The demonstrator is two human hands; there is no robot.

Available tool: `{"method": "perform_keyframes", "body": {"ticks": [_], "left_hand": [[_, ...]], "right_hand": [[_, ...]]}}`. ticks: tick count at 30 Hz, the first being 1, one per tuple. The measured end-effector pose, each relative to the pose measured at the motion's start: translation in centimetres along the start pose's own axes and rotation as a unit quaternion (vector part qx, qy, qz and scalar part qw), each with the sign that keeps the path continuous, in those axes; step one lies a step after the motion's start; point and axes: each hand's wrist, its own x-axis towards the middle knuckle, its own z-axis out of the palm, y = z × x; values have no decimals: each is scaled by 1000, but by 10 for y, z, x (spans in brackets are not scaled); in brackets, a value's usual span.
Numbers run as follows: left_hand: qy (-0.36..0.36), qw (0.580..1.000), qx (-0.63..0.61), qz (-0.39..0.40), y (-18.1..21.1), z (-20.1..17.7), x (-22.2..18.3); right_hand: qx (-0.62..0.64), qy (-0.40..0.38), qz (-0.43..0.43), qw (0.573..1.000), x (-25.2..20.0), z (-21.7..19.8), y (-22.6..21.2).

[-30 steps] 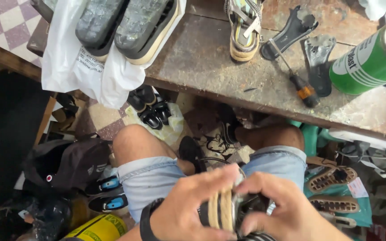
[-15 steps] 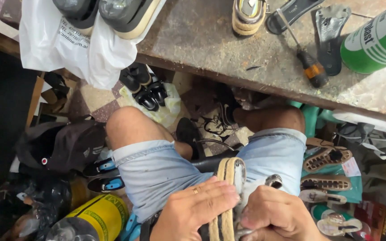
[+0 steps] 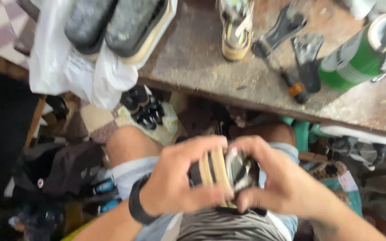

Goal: Disassembling a sandal by prying the sole away from the upper using a tool at a repair bench.

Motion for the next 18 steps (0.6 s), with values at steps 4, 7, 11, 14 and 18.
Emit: {"method": "perform_keyframes", "body": {"ticks": [4, 7, 11, 14, 18], "left_hand": [[63, 998, -8, -10, 2, -19, 46], [95, 995, -11, 5, -5, -11, 52], [84, 967, -188, -147, -34, 32, 19], [43, 930, -269, -248, -45, 51, 6], [49, 966, -124, -220, -27, 53, 10]], "right_hand": [[127, 7, 23, 992, 36, -22, -17], [283, -28, 50, 958, 40, -11, -16], [494, 140, 237, 825, 25, 31, 9], [525, 156, 235, 803, 16, 40, 20], [412, 93, 229, 877, 18, 36, 11]]}}
